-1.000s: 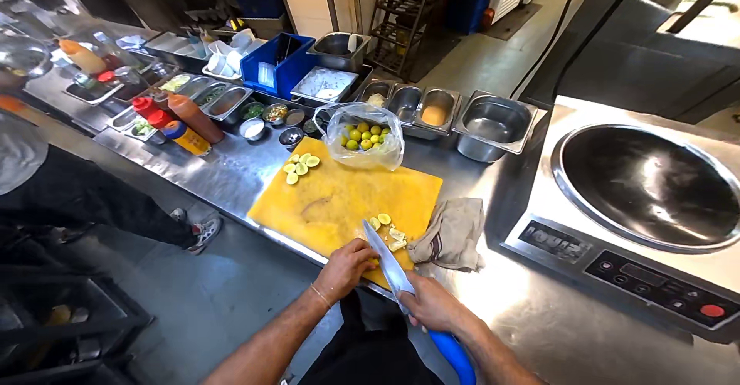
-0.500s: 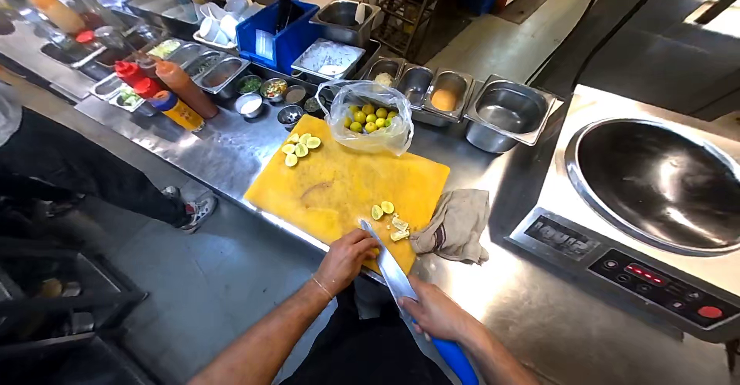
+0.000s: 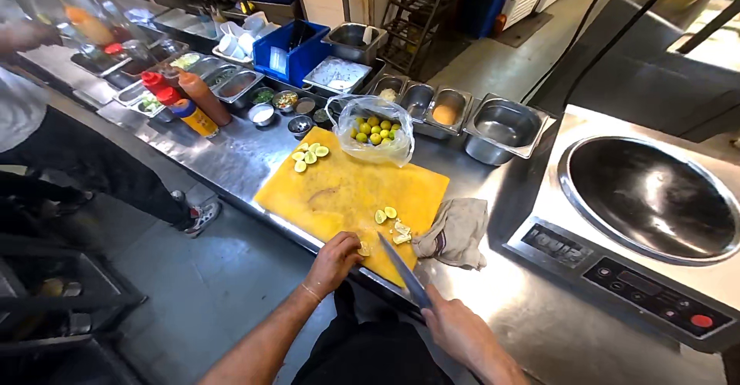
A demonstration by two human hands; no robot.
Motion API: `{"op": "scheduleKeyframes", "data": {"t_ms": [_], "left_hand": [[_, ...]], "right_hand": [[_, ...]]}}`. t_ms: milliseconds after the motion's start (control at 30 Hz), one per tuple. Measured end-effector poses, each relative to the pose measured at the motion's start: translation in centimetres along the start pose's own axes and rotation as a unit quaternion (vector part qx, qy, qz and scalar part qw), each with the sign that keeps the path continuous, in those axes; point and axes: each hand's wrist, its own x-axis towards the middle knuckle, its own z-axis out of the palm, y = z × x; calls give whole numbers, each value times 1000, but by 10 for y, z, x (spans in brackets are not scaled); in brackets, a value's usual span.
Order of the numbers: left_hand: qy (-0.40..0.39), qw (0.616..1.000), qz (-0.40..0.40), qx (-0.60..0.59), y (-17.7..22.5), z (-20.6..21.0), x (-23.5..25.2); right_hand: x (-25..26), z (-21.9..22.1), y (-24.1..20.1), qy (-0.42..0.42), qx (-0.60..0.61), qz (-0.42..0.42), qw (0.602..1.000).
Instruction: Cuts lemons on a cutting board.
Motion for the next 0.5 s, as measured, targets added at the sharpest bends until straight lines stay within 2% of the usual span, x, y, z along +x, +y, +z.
{"op": "scheduleKeyframes", "data": {"t_ms": [133, 300, 500], "left_hand": [[-10, 1000, -11, -18, 1, -1, -1], [-15, 999, -44, -9, 3, 4, -5], [-32, 999, 15, 38, -1, -2, 1]], "right_hand": [[-6, -8, 5, 40, 12, -34, 999], [-21, 18, 28, 145, 67, -107, 981], [-45, 16, 43, 137, 47, -106, 984]]}}
